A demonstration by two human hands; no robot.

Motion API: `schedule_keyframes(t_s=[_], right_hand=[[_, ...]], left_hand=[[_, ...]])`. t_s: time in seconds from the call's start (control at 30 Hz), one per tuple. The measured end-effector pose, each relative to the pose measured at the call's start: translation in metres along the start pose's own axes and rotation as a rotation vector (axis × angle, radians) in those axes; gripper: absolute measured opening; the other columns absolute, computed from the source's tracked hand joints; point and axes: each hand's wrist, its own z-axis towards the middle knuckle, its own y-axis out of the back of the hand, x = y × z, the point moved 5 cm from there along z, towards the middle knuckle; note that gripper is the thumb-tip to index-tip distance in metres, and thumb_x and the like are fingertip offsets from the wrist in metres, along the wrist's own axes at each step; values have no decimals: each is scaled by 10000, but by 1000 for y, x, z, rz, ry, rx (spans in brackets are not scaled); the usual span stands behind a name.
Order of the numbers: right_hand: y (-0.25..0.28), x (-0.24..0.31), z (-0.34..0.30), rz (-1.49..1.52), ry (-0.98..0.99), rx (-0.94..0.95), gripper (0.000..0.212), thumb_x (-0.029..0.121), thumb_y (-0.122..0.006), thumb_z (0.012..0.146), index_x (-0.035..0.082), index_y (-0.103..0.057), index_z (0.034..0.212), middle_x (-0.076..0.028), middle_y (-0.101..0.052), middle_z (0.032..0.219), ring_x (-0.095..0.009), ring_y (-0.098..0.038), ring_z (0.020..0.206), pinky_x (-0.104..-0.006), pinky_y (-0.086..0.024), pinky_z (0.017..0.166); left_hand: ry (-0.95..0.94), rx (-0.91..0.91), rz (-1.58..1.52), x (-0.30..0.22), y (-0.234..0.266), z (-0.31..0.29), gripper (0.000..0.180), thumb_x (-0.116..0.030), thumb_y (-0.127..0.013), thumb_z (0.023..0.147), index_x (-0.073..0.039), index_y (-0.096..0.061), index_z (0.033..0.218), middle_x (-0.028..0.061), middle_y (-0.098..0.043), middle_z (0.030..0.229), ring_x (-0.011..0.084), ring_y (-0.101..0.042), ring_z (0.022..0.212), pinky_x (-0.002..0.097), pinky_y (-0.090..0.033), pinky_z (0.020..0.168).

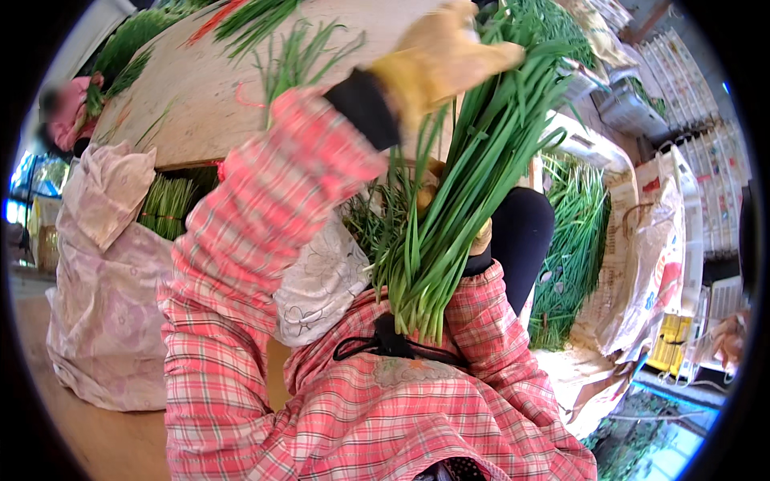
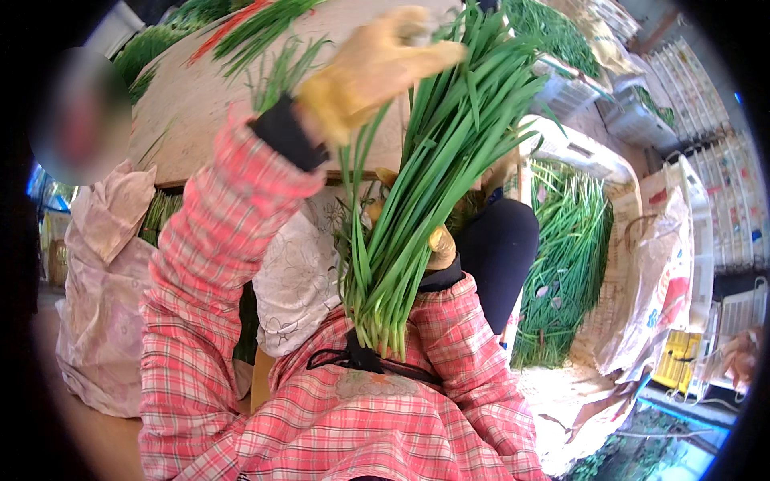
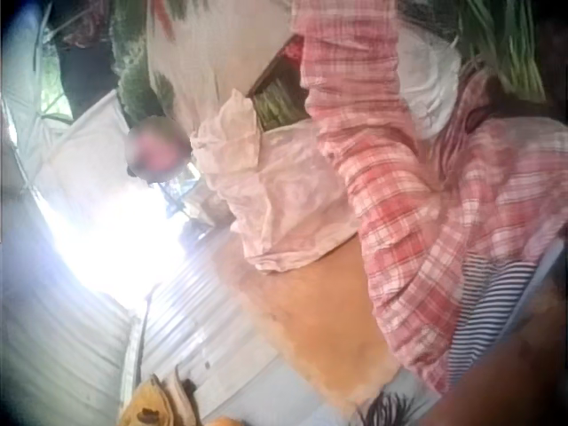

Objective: The person sorts through bunches of chives by hand, stripping away damaged outer leaves and securing them into a large bunch using red string.

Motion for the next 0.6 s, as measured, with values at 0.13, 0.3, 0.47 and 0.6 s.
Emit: schedule_keyframes(t_s=[0.13, 0.3, 0.47, 0.6], right_hand=[[20, 8, -12, 58, 50, -107, 923, 351, -776, 649, -17, -317, 1361, -87, -533, 870, -191, -537, 710, -341, -523, 647], [26, -4, -7, 140, 4, -19, 884, 371, -755, 666, 20, -332, 1357, -161, -573, 1102, -260, -603, 912, -410, -543, 730], [20, -18, -3, -59, -102, -241, 711, 411, -671, 758, 17, -420, 1293, -124, -579, 1153, -225, -597, 955, -368, -507, 816], [72, -34, -21, -230, -244, -476, 429, 359, -546, 902, 30, -523, 1177, -82, -585, 1138, -208, -573, 1016, -384, -461, 887]], left_hand=[[-127, -508, -226, 50, 36, -73, 354, -136, -663, 814, -15, -544, 1124, 102, -579, 1063, 157, -560, 968, 294, -453, 860], [420, 96, -555, 113, -5, -205, 511, -386, -482, 935, 7, -479, 1263, 96, -575, 1163, 173, -555, 1021, 335, -427, 890], [546, 336, -1126, 109, -64, -258, 673, -487, -574, 854, 44, -458, 1250, 118, -558, 1185, 199, -562, 1048, 343, -452, 894], [862, 124, -1138, 127, -67, -277, 596, -391, -637, 843, 52, -483, 1210, 119, -600, 1106, 198, -600, 983, 323, -487, 836]])
